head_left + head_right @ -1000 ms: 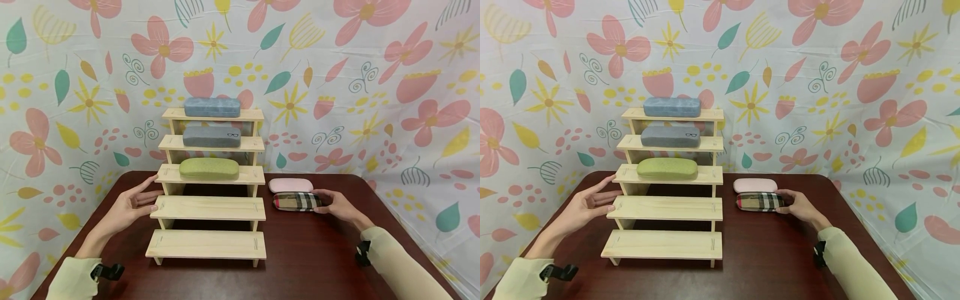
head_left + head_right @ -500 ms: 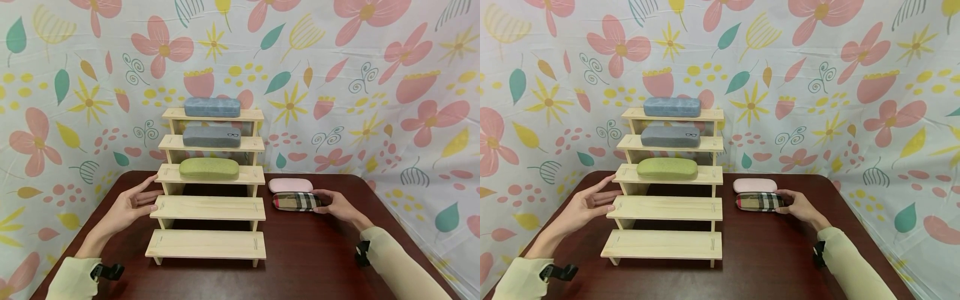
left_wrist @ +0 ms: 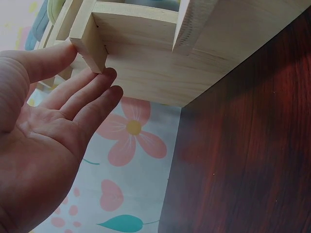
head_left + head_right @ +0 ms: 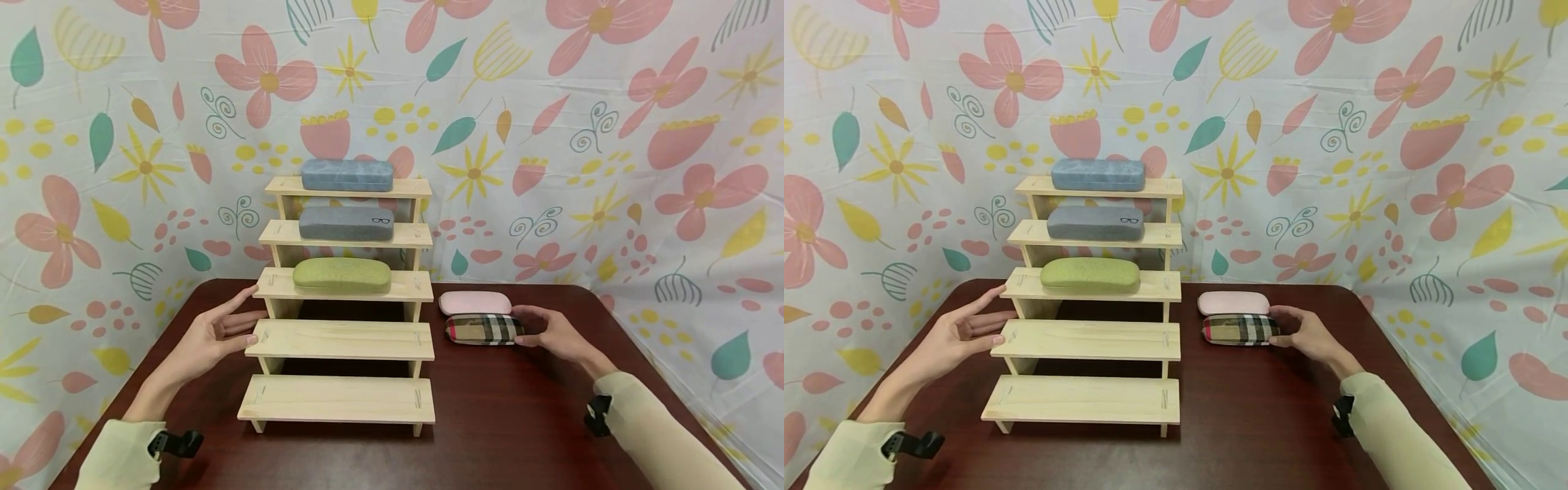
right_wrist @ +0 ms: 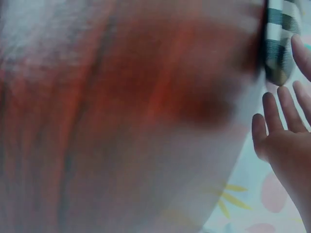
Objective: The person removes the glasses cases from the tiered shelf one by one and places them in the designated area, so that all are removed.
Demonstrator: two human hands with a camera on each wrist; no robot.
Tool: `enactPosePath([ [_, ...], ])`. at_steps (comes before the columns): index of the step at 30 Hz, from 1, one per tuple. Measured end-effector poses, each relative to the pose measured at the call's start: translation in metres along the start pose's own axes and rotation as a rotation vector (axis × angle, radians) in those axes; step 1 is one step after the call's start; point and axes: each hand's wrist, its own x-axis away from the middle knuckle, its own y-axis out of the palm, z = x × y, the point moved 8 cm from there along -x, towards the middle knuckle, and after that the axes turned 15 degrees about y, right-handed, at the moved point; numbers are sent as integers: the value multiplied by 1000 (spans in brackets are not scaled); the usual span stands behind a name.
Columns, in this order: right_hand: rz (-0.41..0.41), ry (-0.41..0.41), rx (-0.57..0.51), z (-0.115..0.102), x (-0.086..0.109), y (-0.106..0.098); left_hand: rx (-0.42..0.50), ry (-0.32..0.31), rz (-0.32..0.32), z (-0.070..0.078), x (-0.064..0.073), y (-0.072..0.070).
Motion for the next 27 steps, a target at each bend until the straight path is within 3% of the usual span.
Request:
enactPosePath([
  [13,73,-154,73,-68,37,-20,-18,-2,2,1,0,0],
  [27,4,-279,80,-154,62,7,-15,-12,9,0,0,-1],
])
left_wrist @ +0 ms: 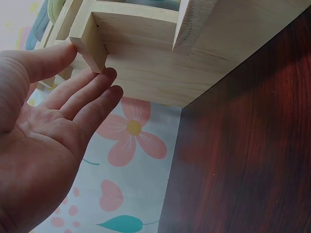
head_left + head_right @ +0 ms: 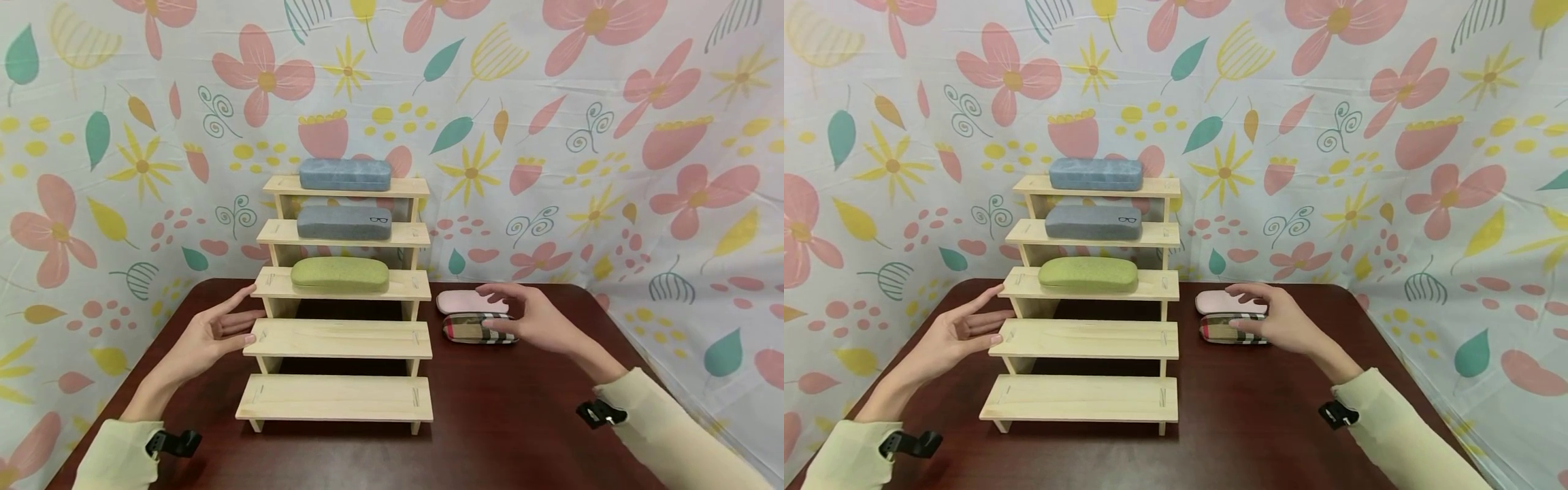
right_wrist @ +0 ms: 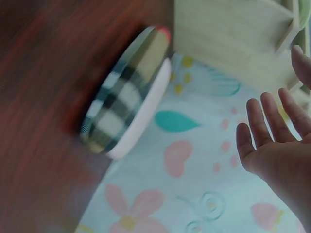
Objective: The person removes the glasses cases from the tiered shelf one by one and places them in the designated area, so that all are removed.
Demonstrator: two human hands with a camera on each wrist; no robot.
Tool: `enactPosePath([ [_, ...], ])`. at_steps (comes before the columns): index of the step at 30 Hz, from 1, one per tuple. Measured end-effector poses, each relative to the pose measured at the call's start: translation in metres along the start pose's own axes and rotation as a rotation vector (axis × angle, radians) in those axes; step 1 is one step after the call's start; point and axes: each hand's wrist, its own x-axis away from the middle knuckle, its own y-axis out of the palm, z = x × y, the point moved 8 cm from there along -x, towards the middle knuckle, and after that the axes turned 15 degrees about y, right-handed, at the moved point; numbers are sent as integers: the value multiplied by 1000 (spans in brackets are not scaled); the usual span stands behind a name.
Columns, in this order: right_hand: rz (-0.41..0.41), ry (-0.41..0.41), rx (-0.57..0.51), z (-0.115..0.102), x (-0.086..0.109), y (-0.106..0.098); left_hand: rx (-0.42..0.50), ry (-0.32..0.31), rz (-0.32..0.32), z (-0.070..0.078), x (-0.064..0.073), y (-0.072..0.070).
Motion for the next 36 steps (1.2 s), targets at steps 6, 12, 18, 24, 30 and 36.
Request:
enactPosePath([
  [6,-18,-40,21,-28,0,15,-2,0,-1,0,0,0],
  [12,-36,-98,-3,-61,1,31,4,7,-1,1,0,-1],
  [18,-61,-120,-44,-84,1,44,13,17,-5,0,1,0],
  [24,-74,-188,-63,-102,-1,56,-3,-5,-8,0,0,2],
  [30,-34,-213,-11,-116,-7,59,-5,-4,-6,0,1,2],
  [36,-7,-254,-3,-127,-16,61,-2,11,-6,0,1,0],
])
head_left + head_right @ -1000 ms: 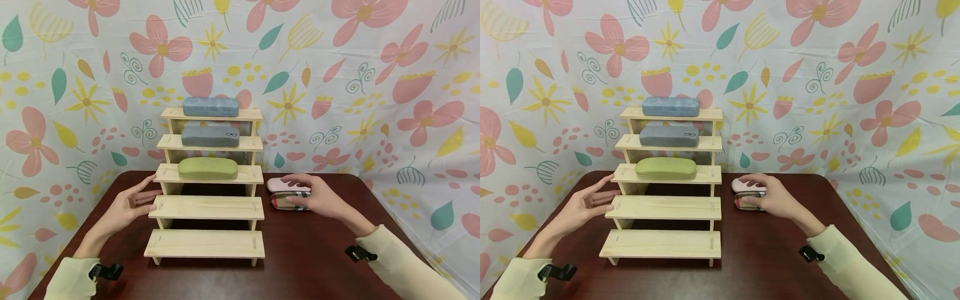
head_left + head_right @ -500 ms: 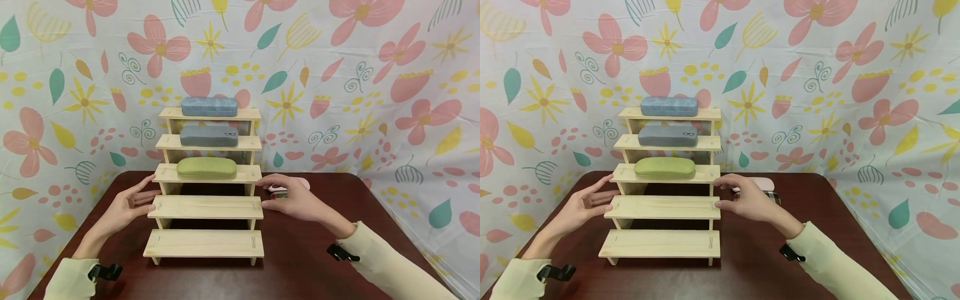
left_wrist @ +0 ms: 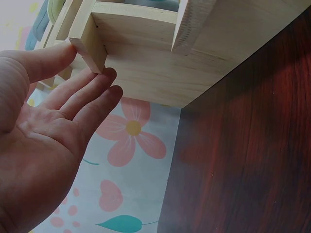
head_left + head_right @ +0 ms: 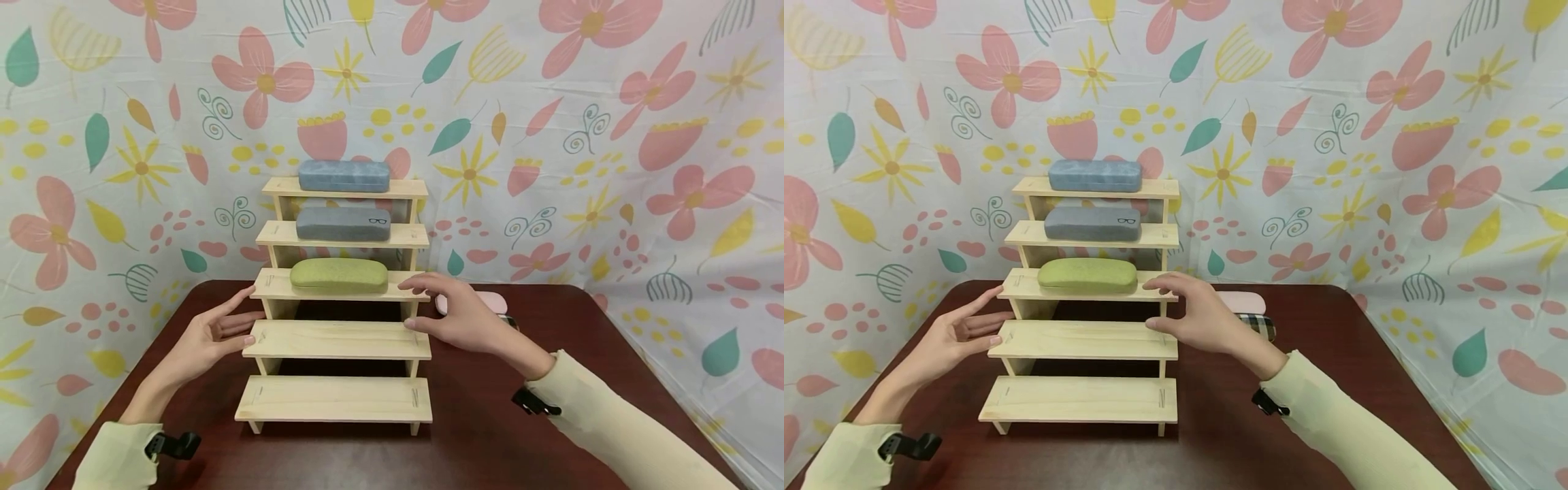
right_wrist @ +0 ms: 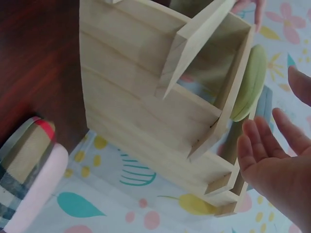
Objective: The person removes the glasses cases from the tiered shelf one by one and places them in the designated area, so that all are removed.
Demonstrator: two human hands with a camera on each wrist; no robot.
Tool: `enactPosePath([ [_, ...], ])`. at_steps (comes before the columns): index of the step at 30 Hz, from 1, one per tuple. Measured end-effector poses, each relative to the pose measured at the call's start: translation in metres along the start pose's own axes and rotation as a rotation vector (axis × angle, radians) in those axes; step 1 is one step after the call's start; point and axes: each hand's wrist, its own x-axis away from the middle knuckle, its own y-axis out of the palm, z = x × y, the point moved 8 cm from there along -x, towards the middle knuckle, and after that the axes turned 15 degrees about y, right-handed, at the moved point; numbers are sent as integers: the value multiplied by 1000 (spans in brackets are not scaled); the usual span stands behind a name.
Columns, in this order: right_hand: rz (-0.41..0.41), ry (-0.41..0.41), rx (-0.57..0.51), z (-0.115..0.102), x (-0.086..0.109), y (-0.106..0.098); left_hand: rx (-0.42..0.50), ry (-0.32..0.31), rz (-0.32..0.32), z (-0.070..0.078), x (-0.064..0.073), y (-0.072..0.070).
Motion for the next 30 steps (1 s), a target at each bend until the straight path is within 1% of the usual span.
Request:
enactPosePath([
  [3,11,-5,10,0,-6,0,0,-4,-2,-1,0,0],
  [11,-4,58,-4,9,-26,3,10,-38,2,-4,0,0],
  [16,17,66,20,11,-38,5,8,-39,-2,-5,1,0],
  [19,11,72,12,12,-43,9,6,-39,-3,-5,2,0],
  [30,-8,161,-2,19,-60,19,11,-37,-6,-4,0,-1],
])
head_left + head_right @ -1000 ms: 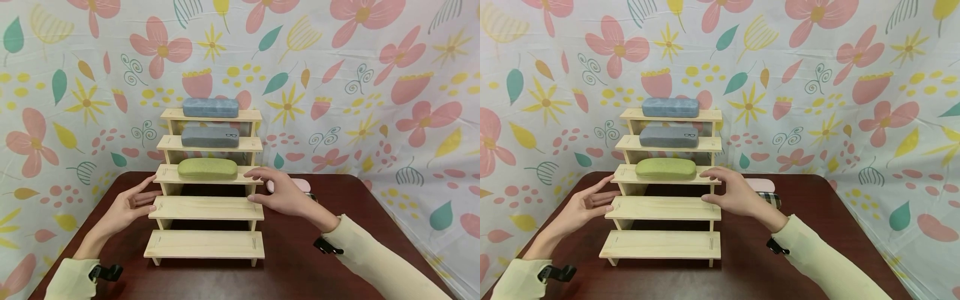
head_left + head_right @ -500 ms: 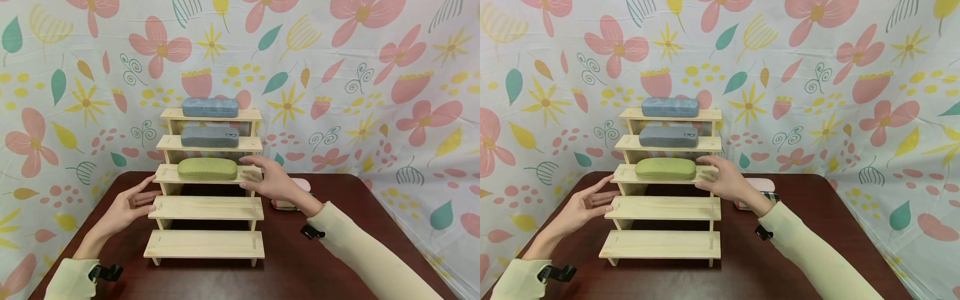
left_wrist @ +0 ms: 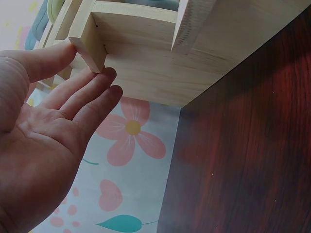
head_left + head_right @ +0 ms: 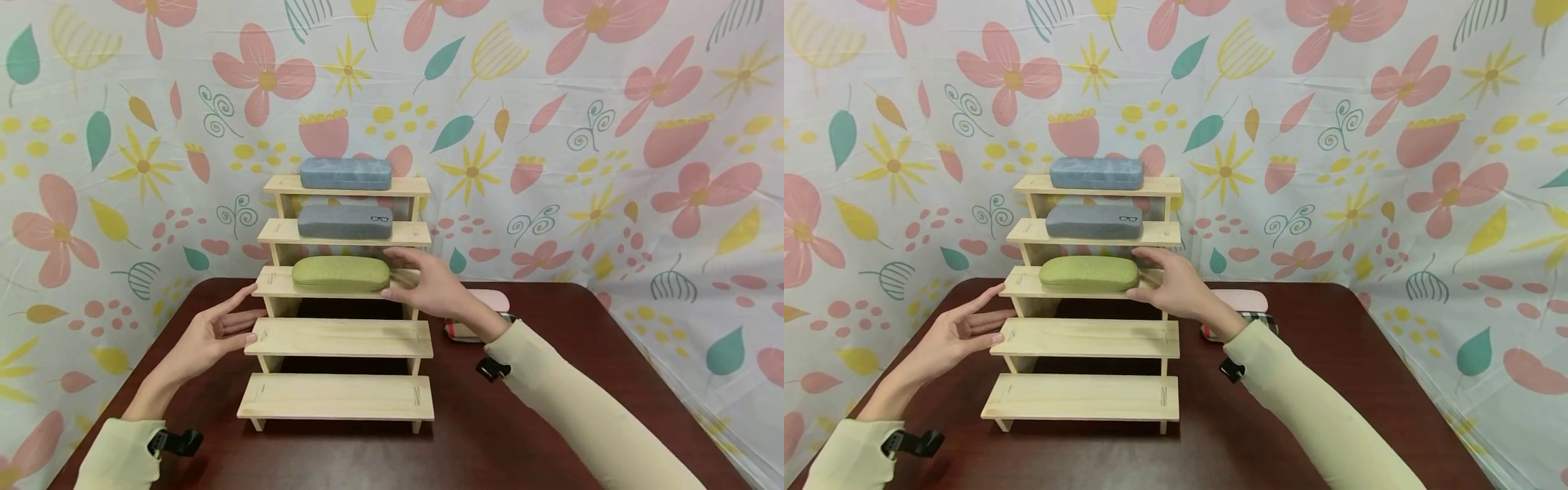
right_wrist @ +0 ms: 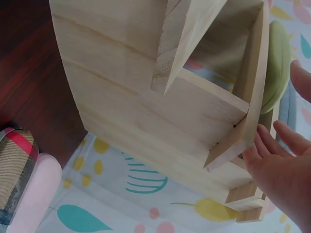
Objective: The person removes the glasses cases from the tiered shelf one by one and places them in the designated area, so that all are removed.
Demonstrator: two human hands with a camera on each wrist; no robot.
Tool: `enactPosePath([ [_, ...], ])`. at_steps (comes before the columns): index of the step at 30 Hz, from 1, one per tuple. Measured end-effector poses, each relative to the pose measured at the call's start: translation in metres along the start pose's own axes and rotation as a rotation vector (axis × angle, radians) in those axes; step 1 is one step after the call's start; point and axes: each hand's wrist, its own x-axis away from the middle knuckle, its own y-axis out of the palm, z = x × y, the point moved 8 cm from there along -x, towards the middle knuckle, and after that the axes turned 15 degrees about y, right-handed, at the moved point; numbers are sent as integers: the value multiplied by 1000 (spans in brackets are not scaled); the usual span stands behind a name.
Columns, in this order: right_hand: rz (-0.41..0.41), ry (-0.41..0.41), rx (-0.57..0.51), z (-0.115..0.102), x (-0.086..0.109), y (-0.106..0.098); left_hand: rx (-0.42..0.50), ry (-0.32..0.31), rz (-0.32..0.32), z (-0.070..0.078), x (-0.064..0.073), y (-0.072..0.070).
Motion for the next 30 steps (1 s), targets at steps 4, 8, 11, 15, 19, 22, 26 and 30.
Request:
enactPosePath([
  [4,-6,4,7,0,-5,2,-6,-1,-1,0,-1,0],
  [8,-23,-4,-4,-1,-10,4,-15,1,1,0,-1,0],
  [11,-50,-5,-33,0,-14,6,-15,-3,3,0,0,-1],
  [15,-96,6,-97,4,-20,9,-16,2,-1,0,1,0],
  [19,-128,7,-148,5,-23,11,-12,14,-6,1,1,1],
  [22,-134,-9,-149,3,-24,13,-9,10,-5,0,1,1],
  [26,-140,-38,-161,-2,-26,17,-10,6,-4,0,1,1],
  [30,-143,-49,-162,-5,-27,20,-18,17,-11,2,0,1],
])
